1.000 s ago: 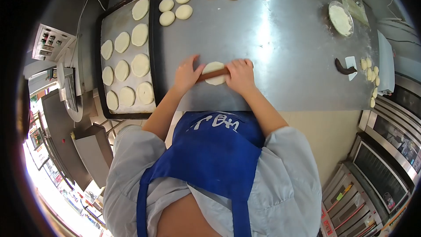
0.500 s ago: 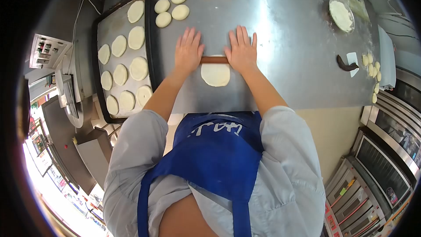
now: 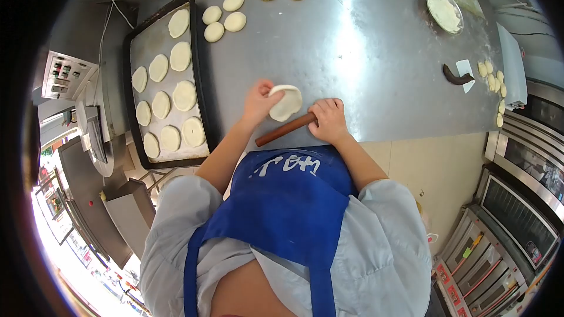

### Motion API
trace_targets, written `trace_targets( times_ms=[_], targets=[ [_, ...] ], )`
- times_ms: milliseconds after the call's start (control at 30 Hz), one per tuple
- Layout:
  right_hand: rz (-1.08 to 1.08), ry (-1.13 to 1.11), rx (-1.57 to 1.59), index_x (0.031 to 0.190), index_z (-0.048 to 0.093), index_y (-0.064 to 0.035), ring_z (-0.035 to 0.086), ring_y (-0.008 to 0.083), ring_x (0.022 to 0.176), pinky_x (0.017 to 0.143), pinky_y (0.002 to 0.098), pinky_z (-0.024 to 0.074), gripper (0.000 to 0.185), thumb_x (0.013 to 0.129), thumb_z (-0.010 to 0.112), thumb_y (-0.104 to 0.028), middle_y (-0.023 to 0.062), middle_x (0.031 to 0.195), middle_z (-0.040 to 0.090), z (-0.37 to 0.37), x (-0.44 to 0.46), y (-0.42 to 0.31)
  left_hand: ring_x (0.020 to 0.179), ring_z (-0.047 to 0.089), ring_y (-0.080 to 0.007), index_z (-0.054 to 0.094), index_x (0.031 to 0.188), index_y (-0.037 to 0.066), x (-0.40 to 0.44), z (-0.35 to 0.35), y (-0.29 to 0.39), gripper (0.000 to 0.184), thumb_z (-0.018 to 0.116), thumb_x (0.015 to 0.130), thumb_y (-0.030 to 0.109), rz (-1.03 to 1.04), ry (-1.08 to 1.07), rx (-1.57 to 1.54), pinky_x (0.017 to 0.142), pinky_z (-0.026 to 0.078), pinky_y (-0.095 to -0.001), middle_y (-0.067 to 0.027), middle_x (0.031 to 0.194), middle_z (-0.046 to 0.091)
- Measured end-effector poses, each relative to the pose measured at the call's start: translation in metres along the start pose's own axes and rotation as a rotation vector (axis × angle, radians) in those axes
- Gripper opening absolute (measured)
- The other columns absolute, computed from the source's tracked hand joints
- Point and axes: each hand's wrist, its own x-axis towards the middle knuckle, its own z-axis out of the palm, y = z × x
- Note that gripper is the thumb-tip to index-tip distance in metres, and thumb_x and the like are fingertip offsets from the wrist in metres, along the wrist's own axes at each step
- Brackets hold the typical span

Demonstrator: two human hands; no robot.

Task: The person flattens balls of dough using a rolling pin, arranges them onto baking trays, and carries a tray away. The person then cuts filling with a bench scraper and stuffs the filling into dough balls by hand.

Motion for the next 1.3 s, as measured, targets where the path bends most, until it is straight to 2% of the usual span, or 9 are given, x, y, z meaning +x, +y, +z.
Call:
trace_targets(
  times_ms=[133,267,367,500,767,867,1000,1167,1300],
  targets=[
    [0.004,0.001,0.025,0.087,0.063,-0.0127,0.057,0.0258,0.096,0.093,0.0433,0.0365,0.023,0.065,0.067,-0.017,0.0053,0.09,0.061,-0.002,0.01,-0.004,0.098,0.067,-0.0267,0.051,0.132,-0.002,-0.012,-0.027,-0.009,0.063,0.079,0.081,0.021,-0.171,0.091,-0.054,0.08,0.055,-0.0365,-0.0171,0.111,0.068],
    [0.082,0.074,-0.113,0.088,0.065,-0.0113,0.056,0.0254,0.098,0.093,0.0433,0.0367,0.02,0.069,0.068,-0.018,0.0052,0.09,0.061,0.006,0.069,-0.015,0.118,0.057,-0.0368,0.049,0.137,-0.001,0.008,-0.04,-0.022,0.068,0.075,0.084,0.033,0.358,0.234,0.81,0.099,0.045,-0.0475,-0.021,0.127,0.061],
    [0.047,0.049,-0.154,0.107,0.062,-0.0097,0.055,0.0274,0.11,0.099,0.0479,0.036,0.037,0.072,0.068,-0.02,0.0077,0.108,0.061,0.024,0.062,0.0,0.133,0.046,-0.036,0.046,0.141,0.0,-0.001,-0.03,-0.033,0.077,0.076,0.08,0.038,0.643,0.367,1.153,0.108,0.036,-0.0521,-0.0196,0.141,0.052],
    [-0.009,-0.041,-0.13,0.134,0.052,-0.0057,0.047,0.0304,0.129,0.109,0.0541,0.0306,0.065,0.076,0.071,-0.027,0.0132,0.137,0.053,0.013,0.005,-0.001,0.143,0.036,-0.0313,0.038,0.148,0.0,-0.073,-0.032,-0.047,0.089,0.077,0.077,0.037,0.603,0.055,1.148,0.113,0.031,-0.0504,-0.017,0.152,0.042],
    [0.098,0.078,-0.395,0.14,0.051,-0.0082,0.037,0.0345,0.139,0.114,0.0597,0.024,0.063,0.09,0.06,-0.046,0.0203,0.148,0.043,0.019,0.134,0.011,0.131,0.049,-0.0346,0.06,0.128,0.005,0.057,-0.039,0.017,0.045,0.065,0.089,0.026,0.662,0.412,1.223,0.106,0.041,-0.048,-0.017,0.14,0.053],
    [0.048,0.019,-0.359,0.14,0.051,-0.007,0.039,0.0341,0.139,0.114,0.0583,0.0243,0.065,0.089,0.061,-0.045,0.02,0.147,0.044,0.024,0.096,0.004,0.119,0.058,-0.0341,0.067,0.118,0.008,0.05,-0.018,-0.023,0.033,0.066,0.089,0.025,0.683,0.15,1.029,0.093,0.051,-0.0439,-0.0162,0.129,0.06],
    [-0.096,-0.032,-0.15,0.124,0.058,-0.0087,0.05,0.0321,0.124,0.108,0.0537,0.0314,0.054,0.076,0.069,-0.031,0.0149,0.129,0.056,0.02,0.017,-0.007,0.099,0.067,-0.0315,0.07,0.1,0.009,0.029,-0.02,0.024,0.033,0.077,0.08,0.034,0.013,-0.092,0.964,0.08,0.056,-0.0424,-0.013,0.101,0.071],
    [-0.039,0.023,0.028,0.091,0.061,-0.0128,0.056,0.0273,0.098,0.094,0.0452,0.0372,0.028,0.064,0.067,-0.017,0.0068,0.097,0.06,0.014,0.018,-0.005,0.068,0.069,-0.021,0.066,0.097,0.005,0.003,-0.006,0.015,0.028,0.078,0.079,0.024,0.055,-0.077,0.479,0.066,0.056,-0.0338,-0.0128,0.086,0.072],
    [-0.067,-0.027,0.099,0.085,0.061,-0.0127,0.056,0.0265,0.097,0.093,0.0436,0.0376,0.024,0.062,0.067,-0.017,0.0056,0.092,0.06,0.0,0.014,-0.003,0.08,0.07,-0.0201,0.055,0.114,-0.007,-0.024,0.001,0.015,0.058,0.086,0.074,0.021,-0.017,0.146,-0.366,0.071,0.056,-0.0367,-0.016,0.091,0.072]
  ],
)
